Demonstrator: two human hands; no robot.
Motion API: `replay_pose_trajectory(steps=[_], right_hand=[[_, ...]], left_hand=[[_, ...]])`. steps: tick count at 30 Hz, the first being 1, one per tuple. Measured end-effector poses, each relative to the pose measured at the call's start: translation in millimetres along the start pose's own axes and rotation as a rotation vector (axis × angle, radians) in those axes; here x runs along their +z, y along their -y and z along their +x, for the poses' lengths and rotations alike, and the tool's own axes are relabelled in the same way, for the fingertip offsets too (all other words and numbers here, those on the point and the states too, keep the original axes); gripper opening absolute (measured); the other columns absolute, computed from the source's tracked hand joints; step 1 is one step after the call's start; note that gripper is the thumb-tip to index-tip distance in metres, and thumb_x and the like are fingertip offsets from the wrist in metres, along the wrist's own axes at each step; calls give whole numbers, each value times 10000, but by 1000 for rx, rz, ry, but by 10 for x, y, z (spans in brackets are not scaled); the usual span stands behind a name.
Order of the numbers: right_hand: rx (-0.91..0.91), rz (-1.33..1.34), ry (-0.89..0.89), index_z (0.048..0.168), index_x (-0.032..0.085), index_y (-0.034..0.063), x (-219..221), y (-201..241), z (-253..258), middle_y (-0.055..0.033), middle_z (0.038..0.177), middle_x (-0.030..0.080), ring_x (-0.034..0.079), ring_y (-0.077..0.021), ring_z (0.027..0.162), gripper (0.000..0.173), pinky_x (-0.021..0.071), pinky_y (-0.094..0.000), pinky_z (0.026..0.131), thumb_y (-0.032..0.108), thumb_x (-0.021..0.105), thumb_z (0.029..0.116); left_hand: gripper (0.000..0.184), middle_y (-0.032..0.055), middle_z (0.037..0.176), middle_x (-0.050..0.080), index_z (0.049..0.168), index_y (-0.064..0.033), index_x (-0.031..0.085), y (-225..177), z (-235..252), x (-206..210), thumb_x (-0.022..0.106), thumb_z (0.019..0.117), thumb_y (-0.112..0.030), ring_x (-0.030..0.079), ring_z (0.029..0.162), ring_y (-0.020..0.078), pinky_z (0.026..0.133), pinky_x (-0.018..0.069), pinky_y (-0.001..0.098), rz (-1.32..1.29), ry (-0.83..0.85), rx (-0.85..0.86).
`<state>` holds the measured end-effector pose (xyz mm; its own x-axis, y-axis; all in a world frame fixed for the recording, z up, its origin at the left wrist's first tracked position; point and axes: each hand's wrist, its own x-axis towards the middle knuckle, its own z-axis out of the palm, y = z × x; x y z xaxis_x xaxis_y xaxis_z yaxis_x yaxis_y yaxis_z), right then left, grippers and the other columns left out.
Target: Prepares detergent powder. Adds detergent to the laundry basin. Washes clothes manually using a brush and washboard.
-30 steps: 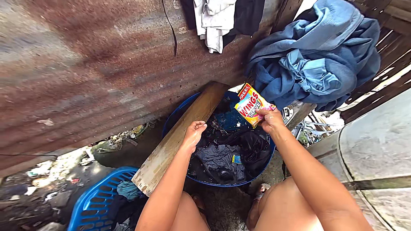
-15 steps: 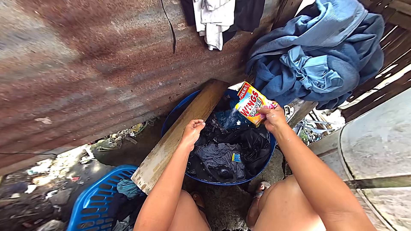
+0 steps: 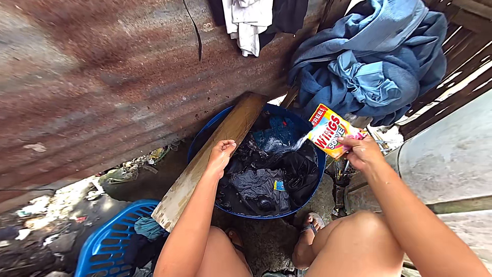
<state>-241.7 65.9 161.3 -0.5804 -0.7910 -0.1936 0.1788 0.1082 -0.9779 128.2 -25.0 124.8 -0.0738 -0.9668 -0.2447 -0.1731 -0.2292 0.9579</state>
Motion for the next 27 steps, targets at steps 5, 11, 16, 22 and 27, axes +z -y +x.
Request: replay_pose_trajectory(steps=[5,11,16,22,27], right_hand=[[41,-69,-14,1206,540,107,-311,-20,-231,-34,959,665,688,-126,773,372,613,-322,666,-81,664,910],[72,-56,74,1172,568,87,-259,-98,-440,-50,929,698,715,-143,754,345,631,-332,656,-118,654,909],[42,-119,280,1207,573,117,80,-38,-509,-37,966,716,728,-129,772,379,632,-309,670,-100,657,908],[29,-58,368,1191,568,54,765,122,-559,-82,970,705,725,-168,797,407,638,-337,679,-164,666,861],[88,-41,459,1187,568,50,1220,-25,-631,-89,975,702,721,-172,805,409,634,-341,691,-165,675,856]], left_hand=[[279,145,1281,594,1303,-18,576,13,34,15,545,1069,-165,531,1185,228,1008,418,454,3,-2,1],[456,276,1430,523,1385,2,564,104,175,-291,670,1001,-221,435,1367,457,1112,346,632,380,-65,68],[593,297,1503,447,1461,-68,528,300,287,-813,709,971,-347,317,1431,539,1074,286,753,580,-254,-145],[665,348,1534,383,1477,-35,500,857,316,-1154,691,965,-413,282,1445,571,1084,262,774,528,-389,-397],[1040,301,1649,203,1606,-111,317,758,251,-930,883,788,-415,100,1512,570,1100,75,846,736,-98,-270]])
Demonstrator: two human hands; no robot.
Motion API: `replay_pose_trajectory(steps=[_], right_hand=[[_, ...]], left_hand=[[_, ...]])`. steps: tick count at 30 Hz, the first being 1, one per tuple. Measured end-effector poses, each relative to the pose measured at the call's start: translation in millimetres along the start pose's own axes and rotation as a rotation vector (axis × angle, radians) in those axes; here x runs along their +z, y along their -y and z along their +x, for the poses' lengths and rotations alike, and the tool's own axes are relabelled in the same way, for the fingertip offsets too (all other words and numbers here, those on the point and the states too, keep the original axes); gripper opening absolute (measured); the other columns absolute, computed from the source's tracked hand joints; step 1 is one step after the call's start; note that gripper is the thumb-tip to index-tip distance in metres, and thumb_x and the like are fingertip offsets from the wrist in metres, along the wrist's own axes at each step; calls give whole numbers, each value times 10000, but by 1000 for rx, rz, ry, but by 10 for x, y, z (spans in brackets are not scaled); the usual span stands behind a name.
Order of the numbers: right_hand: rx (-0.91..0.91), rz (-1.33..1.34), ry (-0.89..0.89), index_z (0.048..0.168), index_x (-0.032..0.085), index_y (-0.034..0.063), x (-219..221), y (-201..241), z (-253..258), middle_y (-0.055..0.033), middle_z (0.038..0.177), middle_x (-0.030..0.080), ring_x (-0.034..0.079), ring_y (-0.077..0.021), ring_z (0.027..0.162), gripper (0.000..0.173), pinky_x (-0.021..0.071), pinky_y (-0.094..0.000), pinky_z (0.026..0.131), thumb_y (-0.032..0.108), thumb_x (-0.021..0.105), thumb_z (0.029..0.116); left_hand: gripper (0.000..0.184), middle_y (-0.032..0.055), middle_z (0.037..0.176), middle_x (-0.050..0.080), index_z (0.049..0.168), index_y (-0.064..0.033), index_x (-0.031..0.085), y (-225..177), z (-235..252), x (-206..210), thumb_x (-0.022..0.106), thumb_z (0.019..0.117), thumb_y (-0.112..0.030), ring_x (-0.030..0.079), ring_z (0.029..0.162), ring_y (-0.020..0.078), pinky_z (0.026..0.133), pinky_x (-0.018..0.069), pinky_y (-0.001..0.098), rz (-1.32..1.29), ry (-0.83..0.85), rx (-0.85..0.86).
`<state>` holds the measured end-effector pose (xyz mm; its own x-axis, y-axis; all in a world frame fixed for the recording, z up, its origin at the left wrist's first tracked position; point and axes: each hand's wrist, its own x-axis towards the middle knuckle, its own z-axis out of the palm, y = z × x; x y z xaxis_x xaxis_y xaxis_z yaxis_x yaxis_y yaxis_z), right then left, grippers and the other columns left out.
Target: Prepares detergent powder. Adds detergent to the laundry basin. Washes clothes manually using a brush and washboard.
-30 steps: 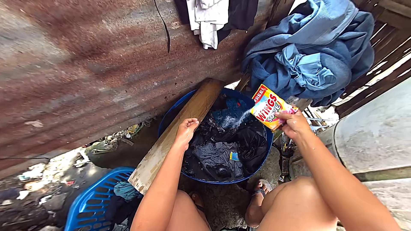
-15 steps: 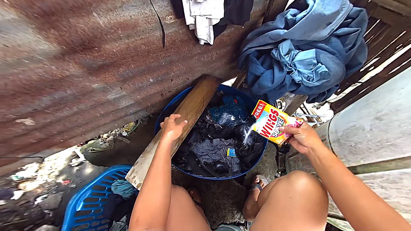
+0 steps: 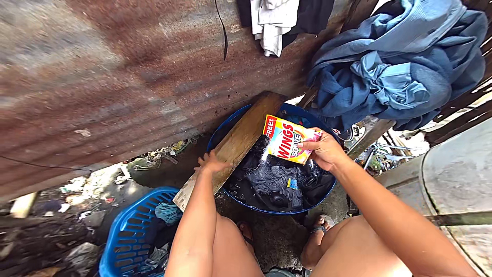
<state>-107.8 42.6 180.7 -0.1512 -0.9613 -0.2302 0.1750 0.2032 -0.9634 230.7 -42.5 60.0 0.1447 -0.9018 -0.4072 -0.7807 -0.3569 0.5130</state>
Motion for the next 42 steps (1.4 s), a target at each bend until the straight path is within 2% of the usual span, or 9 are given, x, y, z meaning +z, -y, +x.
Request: replay_pose_trajectory(steps=[3,6,8,11,13,15,18,32,42], right_hand=[[22,18,3,1204,562,49,182,-101,107,-99,991,698,718,-188,812,411,630,-354,686,-148,681,864],[37,26,6,1221,556,47,340,-135,209,-104,1004,684,706,-182,817,415,621,-353,690,-141,679,872],[24,46,-37,1237,550,48,369,-131,312,-108,1005,681,704,-182,814,426,618,-351,685,-131,684,875],[-11,55,-98,1262,539,48,315,-102,517,-120,1024,674,703,-201,827,449,618,-368,694,-122,689,875],[-51,65,-168,1277,543,43,228,-88,670,-125,1028,672,703,-207,826,459,621,-376,699,-117,693,874],[-77,45,-222,1276,541,38,188,-91,794,-124,1021,661,693,-200,813,471,615,-373,689,-120,701,862],[-62,-12,-205,1275,547,27,287,-153,882,-136,1035,656,684,-200,826,480,607,-372,700,-117,716,849],[-108,-76,-115,1276,571,-2,809,-198,1250,-155,1058,647,657,-193,826,489,584,-355,698,-129,722,828],[-243,-118,-354,1304,567,-5,259,174,1599,-168,1110,646,666,-229,907,504,590,-407,763,-88,726,833]], left_hand=[[1336,239,1702,-56,1664,-198,109,-129,-82,186,965,661,-415,-29,1533,547,1102,39,850,183,156,38],[1354,221,1686,-190,1664,-220,-16,-208,-98,351,943,714,-332,-73,1527,557,1073,128,857,382,216,12],[1152,233,1704,-55,1663,-204,107,-242,-96,382,858,791,-176,45,1521,573,1039,240,855,418,129,34],[916,297,1646,207,1618,-136,274,-223,0,276,765,846,-91,265,1455,583,1024,337,802,344,58,87],[779,331,1482,457,1567,-100,377,-189,61,140,723,870,-68,466,1327,566,997,407,758,278,36,129],[659,315,1325,604,1528,-127,467,-186,84,-41,664,904,-48,574,1229,529,983,441,724,219,5,140],[560,278,1265,654,1464,-168,564,-178,99,-200,616,922,-35,606,1189,504,948,445,727,185,-60,144],[442,226,1266,668,1391,-191,629,-294,128,-385,555,970,-81,610,1203,447,934,451,697,155,-67,36],[418,245,1211,682,1347,-177,659,-286,104,-341,585,951,-66,626,1144,471,891,456,704,142,-106,54]])
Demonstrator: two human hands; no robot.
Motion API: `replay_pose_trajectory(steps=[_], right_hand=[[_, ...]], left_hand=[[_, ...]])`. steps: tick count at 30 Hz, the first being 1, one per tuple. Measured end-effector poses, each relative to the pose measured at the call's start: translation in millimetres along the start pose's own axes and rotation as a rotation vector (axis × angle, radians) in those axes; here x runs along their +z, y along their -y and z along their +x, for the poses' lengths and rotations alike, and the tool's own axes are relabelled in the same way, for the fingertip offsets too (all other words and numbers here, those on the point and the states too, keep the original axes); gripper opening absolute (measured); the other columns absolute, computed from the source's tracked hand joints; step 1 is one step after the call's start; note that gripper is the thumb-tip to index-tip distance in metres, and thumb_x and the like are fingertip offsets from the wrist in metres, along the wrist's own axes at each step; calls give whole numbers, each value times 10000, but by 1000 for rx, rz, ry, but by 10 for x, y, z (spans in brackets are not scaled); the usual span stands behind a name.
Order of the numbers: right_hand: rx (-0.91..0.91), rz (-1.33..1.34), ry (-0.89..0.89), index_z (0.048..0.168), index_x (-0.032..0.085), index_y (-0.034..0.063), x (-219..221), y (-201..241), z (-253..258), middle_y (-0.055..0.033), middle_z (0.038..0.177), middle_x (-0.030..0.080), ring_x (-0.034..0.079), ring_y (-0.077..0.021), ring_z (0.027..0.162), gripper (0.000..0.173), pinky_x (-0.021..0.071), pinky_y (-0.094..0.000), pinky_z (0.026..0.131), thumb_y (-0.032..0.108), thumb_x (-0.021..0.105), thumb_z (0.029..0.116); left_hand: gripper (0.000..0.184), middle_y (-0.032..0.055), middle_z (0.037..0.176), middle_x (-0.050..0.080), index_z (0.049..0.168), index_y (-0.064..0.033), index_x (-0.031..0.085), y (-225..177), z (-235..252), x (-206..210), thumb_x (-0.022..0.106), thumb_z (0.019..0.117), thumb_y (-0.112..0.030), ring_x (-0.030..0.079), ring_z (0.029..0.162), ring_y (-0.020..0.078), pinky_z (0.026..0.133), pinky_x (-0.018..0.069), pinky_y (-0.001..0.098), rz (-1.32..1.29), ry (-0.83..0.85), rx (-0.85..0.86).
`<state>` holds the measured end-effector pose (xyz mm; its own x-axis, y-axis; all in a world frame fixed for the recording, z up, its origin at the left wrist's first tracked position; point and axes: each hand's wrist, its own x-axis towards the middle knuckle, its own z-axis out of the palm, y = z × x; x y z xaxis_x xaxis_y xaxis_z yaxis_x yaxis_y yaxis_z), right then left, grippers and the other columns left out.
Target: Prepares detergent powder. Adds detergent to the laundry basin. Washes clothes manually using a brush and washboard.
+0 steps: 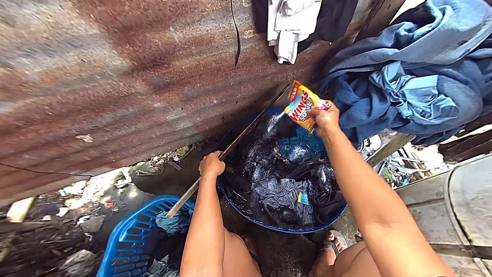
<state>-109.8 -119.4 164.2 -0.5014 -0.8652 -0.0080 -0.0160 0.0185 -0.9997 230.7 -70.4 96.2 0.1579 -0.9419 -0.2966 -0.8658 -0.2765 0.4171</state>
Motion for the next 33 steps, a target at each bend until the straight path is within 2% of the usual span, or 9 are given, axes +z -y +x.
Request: replay_pose_trajectory(steps=[7,9,13,26,31,33], right_hand=[[5,-35,-74,1339,546,18,-481,80,42,-162,1134,626,655,-211,895,547,587,-383,749,-97,727,836],[20,-45,-73,1324,545,25,-632,76,-38,-149,1106,629,658,-203,870,534,589,-379,733,-91,729,837],[29,-67,-76,1329,544,22,-932,0,-168,-136,1105,630,651,-182,873,536,584,-370,752,-94,726,838],[70,-126,-159,1277,544,54,-1911,5,-607,-75,1010,629,650,-131,797,496,584,-323,688,-104,718,841],[130,-162,-158,1288,533,67,-2266,-111,-883,-70,1033,635,667,-122,818,469,599,-322,705,-75,706,876],[161,-227,-123,1305,529,79,-2380,-184,-1048,-66,1038,634,651,-117,805,445,576,-315,710,-36,696,909]], left_hand=[[443,234,1256,670,1385,-201,636,-8,6,-23,569,965,-76,614,1190,453,924,452,694,14,31,-7],[431,254,1226,673,1365,-179,648,-16,-14,4,580,956,-62,617,1158,477,897,450,707,-6,3,6],[460,225,1291,658,1408,-209,619,-16,2,-25,552,973,-74,595,1226,448,951,440,686,26,42,-2],[447,249,1300,646,1399,-205,625,21,23,37,561,977,-72,584,1231,478,948,422,722,32,18,6],[431,261,1270,656,1375,-188,643,56,32,71,561,969,-66,593,1201,492,928,420,735,13,2,20],[434,256,1271,658,1377,-190,641,48,29,67,557,971,-64,595,1204,488,932,420,733,19,5,18]])
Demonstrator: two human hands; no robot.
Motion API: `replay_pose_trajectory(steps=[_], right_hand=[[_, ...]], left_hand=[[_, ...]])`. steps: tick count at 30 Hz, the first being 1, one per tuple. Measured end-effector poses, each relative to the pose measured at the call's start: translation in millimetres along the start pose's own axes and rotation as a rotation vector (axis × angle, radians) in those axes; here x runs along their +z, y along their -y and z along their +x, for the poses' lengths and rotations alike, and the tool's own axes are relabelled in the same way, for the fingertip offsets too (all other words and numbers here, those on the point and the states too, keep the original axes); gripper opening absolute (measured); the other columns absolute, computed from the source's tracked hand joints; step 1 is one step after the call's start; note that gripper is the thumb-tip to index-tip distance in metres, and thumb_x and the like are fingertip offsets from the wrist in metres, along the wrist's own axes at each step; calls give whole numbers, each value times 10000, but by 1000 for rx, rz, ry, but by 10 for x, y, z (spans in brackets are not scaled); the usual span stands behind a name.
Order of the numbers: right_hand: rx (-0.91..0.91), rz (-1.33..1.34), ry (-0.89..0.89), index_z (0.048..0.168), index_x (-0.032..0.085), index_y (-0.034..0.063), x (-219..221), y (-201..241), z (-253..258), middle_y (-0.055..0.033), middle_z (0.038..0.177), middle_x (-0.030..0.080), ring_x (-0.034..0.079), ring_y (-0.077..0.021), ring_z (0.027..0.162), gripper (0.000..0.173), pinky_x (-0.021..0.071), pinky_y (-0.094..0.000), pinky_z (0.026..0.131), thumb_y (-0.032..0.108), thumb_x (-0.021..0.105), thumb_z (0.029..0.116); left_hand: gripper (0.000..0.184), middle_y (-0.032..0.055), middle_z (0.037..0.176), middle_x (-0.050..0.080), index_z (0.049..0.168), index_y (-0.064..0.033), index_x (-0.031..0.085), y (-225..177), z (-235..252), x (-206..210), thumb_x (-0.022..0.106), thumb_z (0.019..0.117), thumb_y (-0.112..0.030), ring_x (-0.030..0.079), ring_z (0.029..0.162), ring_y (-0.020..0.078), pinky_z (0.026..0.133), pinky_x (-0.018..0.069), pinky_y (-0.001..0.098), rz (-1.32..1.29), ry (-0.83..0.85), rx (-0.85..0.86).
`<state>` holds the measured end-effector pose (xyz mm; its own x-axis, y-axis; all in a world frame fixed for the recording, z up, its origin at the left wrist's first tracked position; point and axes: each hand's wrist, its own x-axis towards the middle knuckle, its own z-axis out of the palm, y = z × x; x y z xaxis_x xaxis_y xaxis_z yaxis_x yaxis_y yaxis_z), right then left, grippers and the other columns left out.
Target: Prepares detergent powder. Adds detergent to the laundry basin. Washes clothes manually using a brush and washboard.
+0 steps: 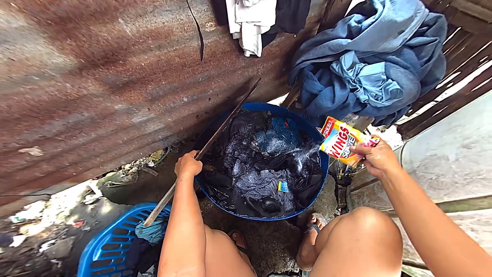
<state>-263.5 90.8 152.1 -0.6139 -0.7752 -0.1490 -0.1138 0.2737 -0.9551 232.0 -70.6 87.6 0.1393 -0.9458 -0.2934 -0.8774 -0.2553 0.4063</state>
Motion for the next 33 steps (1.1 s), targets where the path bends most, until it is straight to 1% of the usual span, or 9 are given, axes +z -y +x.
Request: replay_pose_trajectory(steps=[2,5,11,13,17,19,22,24,33], right_hand=[[25,-13,6,1251,552,77,-79,-106,-73,-47,974,652,663,-105,754,401,589,-294,669,-51,704,902],[71,11,-16,1238,548,62,-170,-142,-168,-43,940,637,649,-103,734,402,577,-287,645,-98,686,896],[101,28,74,1225,538,34,-95,-88,-282,-62,941,649,673,-121,760,400,600,-307,673,-147,658,888],[65,46,165,1174,566,36,54,-8,-312,-59,912,683,697,-124,748,374,613,-298,653,-172,651,875],[-44,21,353,1204,596,75,420,-77,-194,-64,926,714,712,-140,725,425,624,-314,650,-139,690,849],[-75,-17,422,1194,600,61,702,43,-232,-73,930,706,699,-137,717,411,615,-308,658,-133,694,844],[-68,28,449,1162,605,7,1101,293,-265,-88,943,700,697,-139,762,398,615,-312,682,-169,699,817],[-72,51,495,1158,603,1,1326,371,-312,-88,945,695,696,-140,774,399,615,-318,692,-174,697,812],[-71,161,630,1160,608,-21,2308,401,-634,-112,957,691,689,-153,788,392,608,-331,703,-178,700,813]], left_hand=[[437,258,1267,658,1380,-192,640,-4,-8,-9,556,972,-60,594,1198,494,930,416,734,-9,1,-5],[437,270,1254,659,1376,-194,644,4,-10,12,565,967,-60,598,1181,503,910,420,737,-15,-10,-6],[440,258,1304,641,1391,-185,632,-23,-11,-20,551,976,-61,576,1237,486,958,408,730,-7,10,-3],[445,271,1306,636,1398,-179,628,-38,-19,-37,555,975,-61,567,1243,502,967,404,741,-19,11,-2],[458,237,1315,645,1404,-209,626,-33,-20,-36,552,974,-67,574,1251,473,978,410,725,-15,20,-22],[464,235,1323,642,1410,-213,621,-41,-10,-42,553,974,-68,573,1256,468,978,415,718,-19,22,-26],[470,228,1325,642,1414,-220,618,-31,-16,-48,553,972,-72,576,1256,460,978,419,713,-21,27,-26],[468,217,1323,648,1411,-224,619,-36,-15,-61,549,973,-74,581,1257,450,979,423,708,-20,26,-23],[465,198,1326,651,1408,-232,622,-34,-29,-74,539,976,-80,583,1257,436,971,431,699,-26,30,-25]])
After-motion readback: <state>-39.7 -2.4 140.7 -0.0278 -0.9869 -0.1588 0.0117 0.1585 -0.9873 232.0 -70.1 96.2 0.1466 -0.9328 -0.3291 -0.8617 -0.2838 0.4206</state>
